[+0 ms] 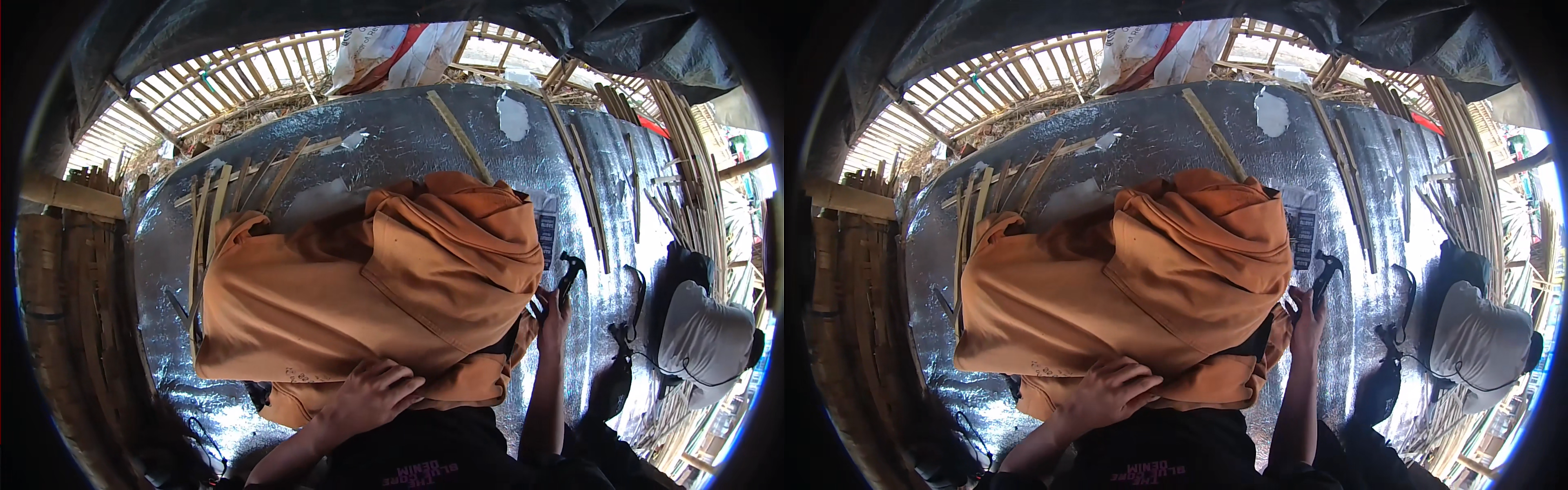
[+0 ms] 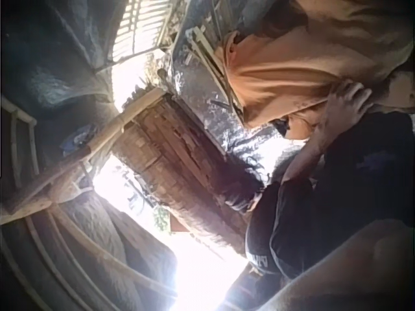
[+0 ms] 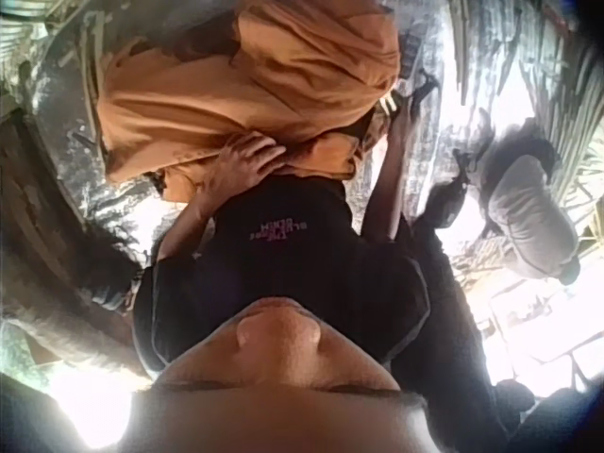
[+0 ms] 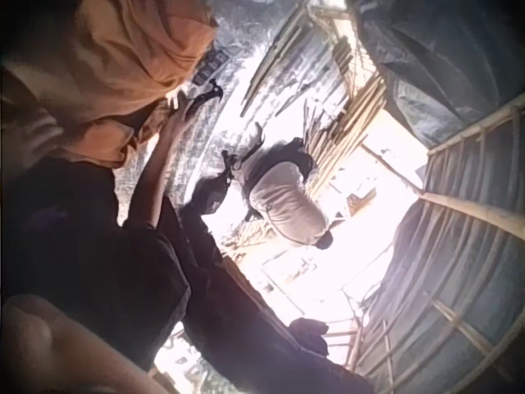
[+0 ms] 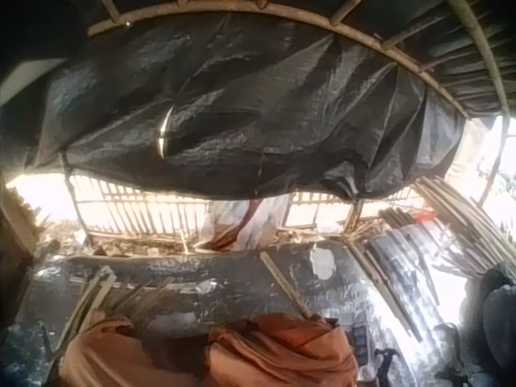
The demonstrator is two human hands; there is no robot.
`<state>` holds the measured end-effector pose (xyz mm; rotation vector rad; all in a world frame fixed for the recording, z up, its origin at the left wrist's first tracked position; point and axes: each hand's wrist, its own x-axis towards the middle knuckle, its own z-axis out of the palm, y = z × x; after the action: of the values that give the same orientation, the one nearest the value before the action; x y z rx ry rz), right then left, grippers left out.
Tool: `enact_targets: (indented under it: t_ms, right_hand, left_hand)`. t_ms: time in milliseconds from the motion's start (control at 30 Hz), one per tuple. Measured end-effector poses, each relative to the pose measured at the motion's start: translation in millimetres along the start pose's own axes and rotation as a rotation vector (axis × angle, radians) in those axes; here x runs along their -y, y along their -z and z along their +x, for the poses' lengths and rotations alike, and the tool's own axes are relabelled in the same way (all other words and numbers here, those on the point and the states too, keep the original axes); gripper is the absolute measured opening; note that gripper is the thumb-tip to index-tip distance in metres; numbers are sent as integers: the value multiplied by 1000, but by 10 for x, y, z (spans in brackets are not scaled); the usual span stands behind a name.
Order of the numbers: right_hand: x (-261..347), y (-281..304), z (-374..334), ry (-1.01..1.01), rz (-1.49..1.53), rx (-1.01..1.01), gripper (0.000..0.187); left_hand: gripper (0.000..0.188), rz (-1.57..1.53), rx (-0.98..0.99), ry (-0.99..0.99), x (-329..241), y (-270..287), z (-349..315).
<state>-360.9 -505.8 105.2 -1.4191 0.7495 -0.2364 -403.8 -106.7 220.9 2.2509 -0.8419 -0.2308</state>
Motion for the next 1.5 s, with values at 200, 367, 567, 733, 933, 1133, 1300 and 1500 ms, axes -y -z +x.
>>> enact_targets:
  t_ms: [200, 367, 567, 733, 933, 1133, 1300, 1500]
  right_hand:
    - [505, -39, -285, 210, -53, -78, 21]
    - [163, 71, 16, 625, -1121, -178, 33]
    - [-678, 425, -58, 427, -1422, -13, 42]
    - [-691, 393, -321, 761, -1393, -123, 48]
    - [-291, 274, -840, 23, -435, 564, 60]
    - [-313, 106, -985, -113, -255, 563, 75]
    - [-483, 231, -916, -406, 3, 498, 50]
    - [-735, 396, -951, -167, -287, 359, 34]
  left_hand:
    - [35, -67, -151, -9, -49, 174, 576]
    - [39, -58, -209, -61, -145, 114, 965]
    - [51, 335, -157, -138, -324, -263, 1430]
    - [47, 475, -158, -148, -380, -602, 1633]
    - [40, 392, -141, -104, -283, -544, 1625]
    - [23, -10, -184, -9, -216, -465, 1639]
    - [10, -450, -326, 78, -160, -552, 1628]
    - [32, 38, -485, -77, -251, -475, 1542]
